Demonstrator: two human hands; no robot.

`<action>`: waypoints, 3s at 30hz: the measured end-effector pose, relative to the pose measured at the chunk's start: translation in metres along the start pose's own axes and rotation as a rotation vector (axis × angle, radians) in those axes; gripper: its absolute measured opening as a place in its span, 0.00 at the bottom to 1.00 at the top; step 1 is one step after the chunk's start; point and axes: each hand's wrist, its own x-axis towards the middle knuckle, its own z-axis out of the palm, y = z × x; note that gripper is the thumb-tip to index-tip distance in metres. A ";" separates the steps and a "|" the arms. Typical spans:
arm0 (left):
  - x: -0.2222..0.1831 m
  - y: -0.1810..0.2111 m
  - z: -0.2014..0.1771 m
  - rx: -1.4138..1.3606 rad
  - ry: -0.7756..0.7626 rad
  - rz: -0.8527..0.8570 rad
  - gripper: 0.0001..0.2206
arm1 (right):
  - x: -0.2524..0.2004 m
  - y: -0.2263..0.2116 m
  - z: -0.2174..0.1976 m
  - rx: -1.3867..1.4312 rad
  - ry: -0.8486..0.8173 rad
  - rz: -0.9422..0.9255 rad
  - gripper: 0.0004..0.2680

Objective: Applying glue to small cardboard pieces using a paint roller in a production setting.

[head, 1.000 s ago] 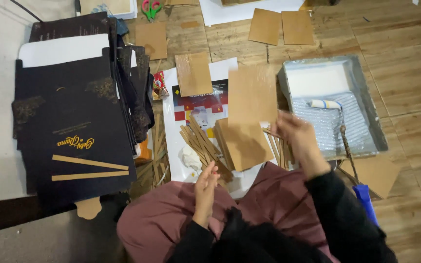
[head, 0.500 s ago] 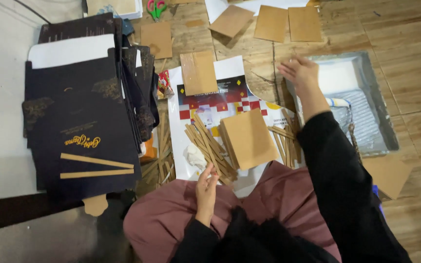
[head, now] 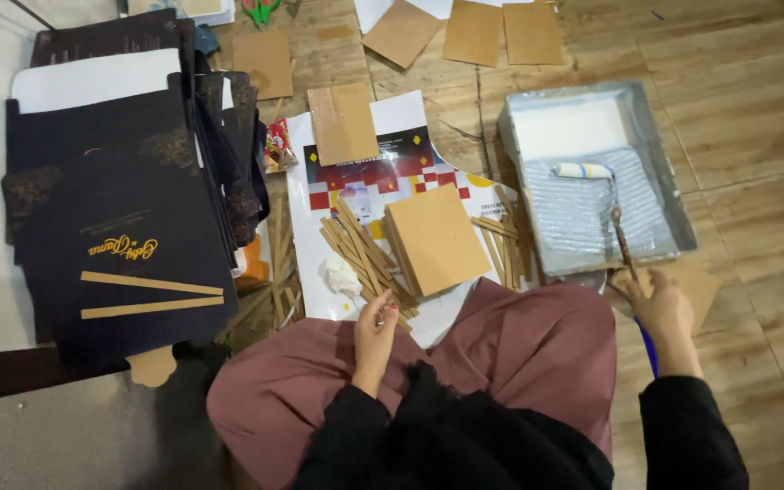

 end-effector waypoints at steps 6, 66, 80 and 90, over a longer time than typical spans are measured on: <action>-0.007 0.005 0.001 0.007 -0.005 -0.002 0.15 | -0.029 0.010 0.019 0.056 0.018 -0.006 0.14; -0.033 0.006 0.035 0.200 0.008 0.133 0.08 | -0.162 -0.047 -0.154 0.352 -0.275 -0.149 0.25; 0.035 -0.047 0.041 0.082 -0.009 0.094 0.10 | -0.214 -0.129 -0.115 -0.208 -0.520 -0.288 0.21; 0.031 -0.036 0.043 -0.057 -0.016 0.050 0.07 | -0.165 -0.191 -0.069 -0.209 -0.356 -0.407 0.25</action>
